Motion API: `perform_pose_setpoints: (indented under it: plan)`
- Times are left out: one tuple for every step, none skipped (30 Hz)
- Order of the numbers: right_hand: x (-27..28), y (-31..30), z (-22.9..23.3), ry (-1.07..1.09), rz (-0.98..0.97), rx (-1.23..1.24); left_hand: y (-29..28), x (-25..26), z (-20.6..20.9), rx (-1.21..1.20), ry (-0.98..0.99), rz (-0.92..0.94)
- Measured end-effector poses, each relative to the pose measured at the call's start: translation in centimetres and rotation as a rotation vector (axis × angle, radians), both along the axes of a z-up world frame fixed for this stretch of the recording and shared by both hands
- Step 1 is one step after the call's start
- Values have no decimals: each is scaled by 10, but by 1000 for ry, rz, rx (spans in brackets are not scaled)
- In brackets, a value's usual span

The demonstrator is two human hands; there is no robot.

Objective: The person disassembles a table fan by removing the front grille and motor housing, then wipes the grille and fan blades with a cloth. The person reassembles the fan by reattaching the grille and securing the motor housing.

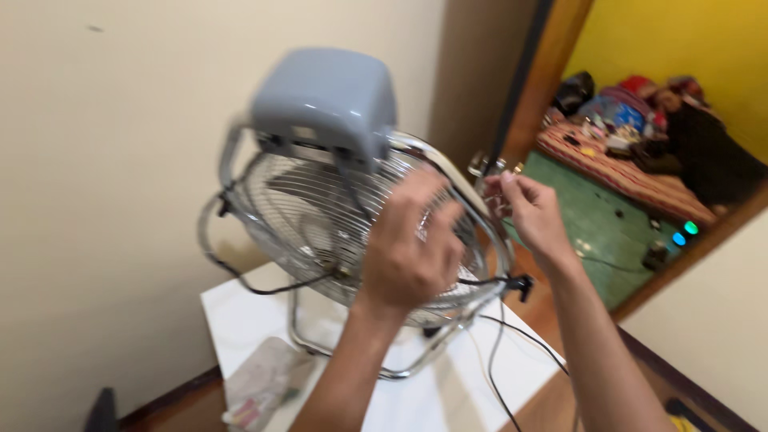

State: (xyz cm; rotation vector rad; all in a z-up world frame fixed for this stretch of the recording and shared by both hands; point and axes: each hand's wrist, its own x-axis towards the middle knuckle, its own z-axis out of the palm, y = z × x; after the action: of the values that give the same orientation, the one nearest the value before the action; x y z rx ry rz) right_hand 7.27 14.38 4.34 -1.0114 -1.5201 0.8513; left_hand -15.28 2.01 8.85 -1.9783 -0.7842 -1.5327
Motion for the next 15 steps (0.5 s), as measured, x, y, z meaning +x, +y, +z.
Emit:
perform_pose_setpoints:
  plan:
    - [16, 10, -19, 10, -35, -102, -3, 18, -7, -47, 29, -50]
    - [33, 20, -41, -10, -66, -161, -5, 36, -15, -93, 59, -101]
    - [47, 31, -68, -29, -93, -221, -4, 51, -24, -140, 89, -148]
    - [62, 43, -96, -47, -120, -282, -4, 66, -33, -193, 93, -177]
    - [77, 54, -126, -32, -91, -296, -1, 81, -41, -242, 99, -202]
    - [92, 63, -158, -17, -63, -311, 1, 94, -50, -291, 105, -228]
    - [108, 71, -190, -4, -31, -328, 5, 106, -58, -322, 140, -210]
    - [124, 76, -222, -79, -31, -363, 9, 117, -66, -352, 176, -194]
    - [136, 80, -253, -156, -24, -396, 13, 129, -73, -383, 211, -171]
    - [141, 81, -285, -114, 4, -448, 16, 139, -80, -445, 211, -157]
    - [147, 85, -311, -74, 35, -495, 20, 147, -85, -503, 208, -137]
    - [155, 89, -333, -160, 39, -493, 25, 156, -91, -560, 205, -118]
    - [156, 93, -354, -249, 48, -488, 29, 164, -96, -576, 193, -60]
    - [153, 97, -373, -337, 58, -481, 33, 172, -100, -593, 181, -1]
    - [146, 101, -392, -423, 77, -475, 35, 176, -105, -613, 173, 65]
